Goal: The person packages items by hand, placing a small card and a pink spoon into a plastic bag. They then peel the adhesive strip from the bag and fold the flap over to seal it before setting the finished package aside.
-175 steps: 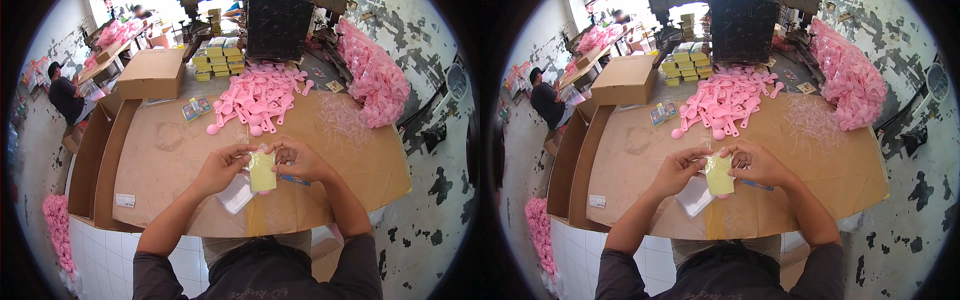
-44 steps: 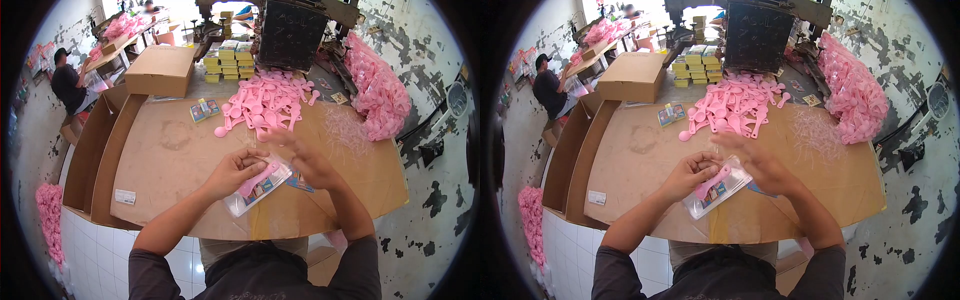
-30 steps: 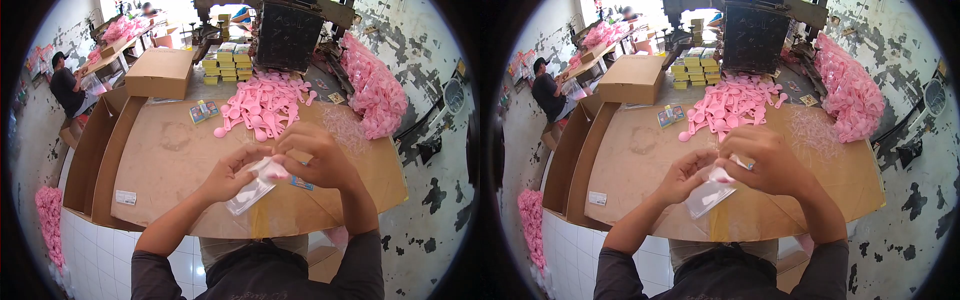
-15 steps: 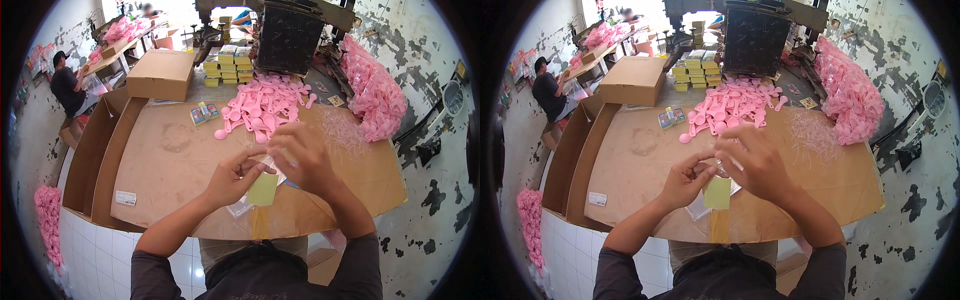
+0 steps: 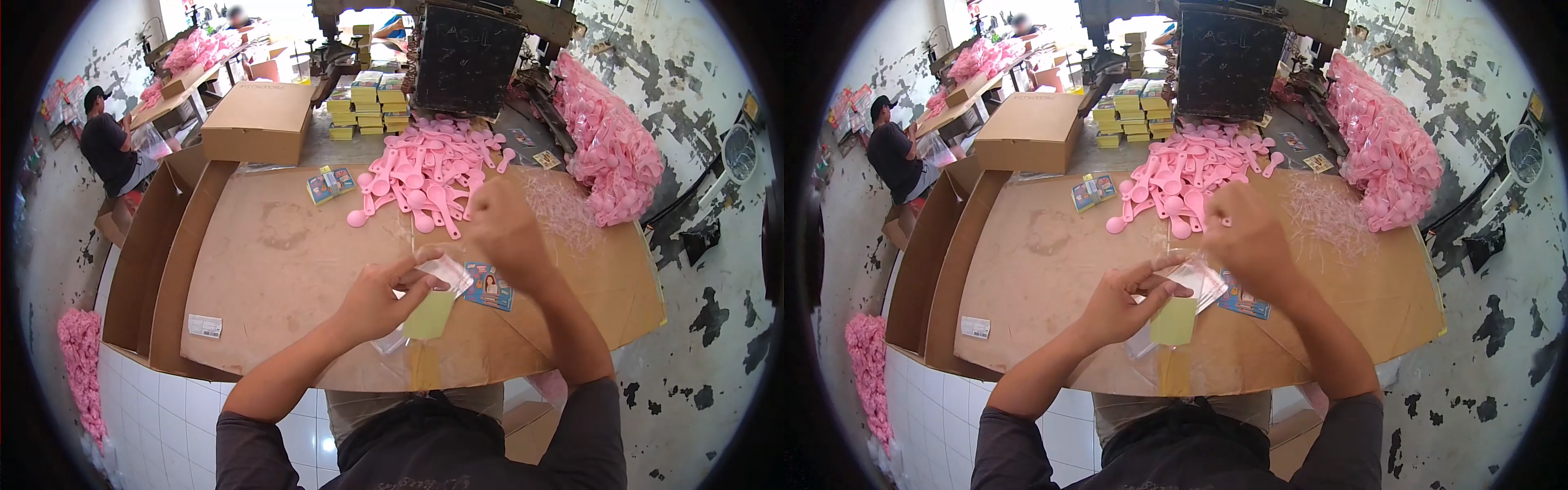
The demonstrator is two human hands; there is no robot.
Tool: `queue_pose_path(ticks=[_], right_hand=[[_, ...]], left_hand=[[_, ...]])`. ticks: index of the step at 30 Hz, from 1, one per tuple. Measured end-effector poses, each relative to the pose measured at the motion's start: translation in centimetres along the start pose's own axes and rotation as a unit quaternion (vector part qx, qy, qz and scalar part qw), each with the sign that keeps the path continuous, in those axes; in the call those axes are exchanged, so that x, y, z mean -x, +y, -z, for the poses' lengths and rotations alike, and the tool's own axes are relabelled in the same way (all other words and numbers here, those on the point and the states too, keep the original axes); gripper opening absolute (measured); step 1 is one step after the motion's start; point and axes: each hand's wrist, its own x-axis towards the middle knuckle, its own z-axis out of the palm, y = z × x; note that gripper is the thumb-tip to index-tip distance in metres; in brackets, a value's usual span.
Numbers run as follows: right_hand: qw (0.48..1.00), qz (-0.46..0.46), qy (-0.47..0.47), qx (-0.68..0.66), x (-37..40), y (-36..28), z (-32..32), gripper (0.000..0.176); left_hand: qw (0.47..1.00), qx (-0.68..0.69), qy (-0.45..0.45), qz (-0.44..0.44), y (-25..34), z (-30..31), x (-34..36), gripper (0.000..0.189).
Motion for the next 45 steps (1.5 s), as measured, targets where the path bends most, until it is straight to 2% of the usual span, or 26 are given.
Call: queue_pose_path(ticks=[1, 2, 3, 8, 10, 12, 14, 17, 18, 19, 21, 24, 26, 30, 33, 37, 40, 45], right_hand=[[0.970, -0.138, -0.054, -0.195, 0.3, 0.9, 1.7, 0.007], [0.914, -0.190, -0.109, -0.342, 0.7, 1.9, 4.2, 0.010], [0.831, -0.238, -0.159, -0.478, 1.2, 3.1, 6.8, 0.013], [0.905, -0.305, 0.049, -0.293, 3.3, 14.2, 12.0, 0.017], [0.966, -0.253, 0.039, -0.033, 4.2, 15.1, 11.9, 0.027], [0.956, -0.187, 0.027, 0.227, 6.3, 15.2, 11.4, 0.037], [0.878, -0.104, 0.012, 0.468, 7.3, 15.5, 11.0, 0.047], [0.978, -0.095, 0.025, 0.186, 5.1, 10.2, 7.2, 0.047], [0.981, -0.169, -0.068, 0.068, 4.3, 7.7, 6.0, 0.041], [0.957, -0.236, -0.159, -0.051, 3.8, 5.3, 4.5, 0.036], [0.928, -0.168, -0.204, -0.262, 3.7, 2.3, 1.3, 0.033], [0.906, -0.160, -0.195, -0.340, 3.9, 0.7, -2.2, 0.031], [0.881, -0.194, -0.182, -0.390, 3.8, 1.0, -2.8, 0.029], [0.872, -0.211, -0.178, -0.405, 3.7, 1.9, -2.5, 0.025], [0.864, -0.228, -0.150, -0.422, 4.1, 1.9, -2.6, 0.022], [0.871, -0.242, -0.122, -0.409, 4.5, 2.6, -2.8, 0.018], [0.842, -0.272, -0.094, -0.457, 4.4, 2.2, -2.7, 0.015], [0.831, -0.272, -0.096, -0.475, 4.6, 3.1, -2.8, 0.015]], left_hand=[[0.998, 0.061, 0.003, 0.027, 0.2, 0.3, -0.2, 0.042], [0.991, 0.122, 0.006, 0.055, 0.3, 0.5, -0.4, 0.043], [0.980, 0.182, 0.007, 0.082, 0.3, 0.6, -0.4, 0.043], [0.968, 0.240, 0.020, 0.070, -1.0, 0.9, -0.7, 0.046], [0.969, 0.235, 0.024, 0.067, -1.0, 1.0, -0.9, 0.046], [0.971, 0.227, 0.025, 0.066, -0.8, 1.0, -0.9, 0.047], [0.968, 0.238, 0.032, 0.075, -0.8, 1.0, -1.1, 0.046], [0.970, 0.230, 0.039, 0.066, -1.0, 0.5, -1.0, 0.045], [0.973, 0.222, 0.042, 0.057, -1.1, 0.5, -1.0, 0.044], [0.973, 0.218, 0.043, 0.058, -1.1, 0.5, -1.1, 0.044], [0.974, 0.212, 0.047, 0.063, -1.2, 0.4, -1.1, 0.043], [0.974, 0.211, 0.050, 0.062, -1.8, 0.4, -1.1, 0.043], [0.970, 0.225, 0.048, 0.076, -1.5, 0.8, -1.2, 0.044], [0.970, 0.225, 0.048, 0.075, -1.9, 0.7, -1.2, 0.043], [0.969, 0.216, 0.046, 0.112, -1.8, 0.7, -1.2, 0.036], [0.971, 0.214, 0.060, 0.090, -1.6, 0.4, -1.2, 0.030], [0.966, 0.228, 0.077, 0.096, -2.0, 0.2, -1.1, 0.028], [0.962, 0.236, 0.103, 0.086, -2.4, -0.1, -1.1, 0.026]])
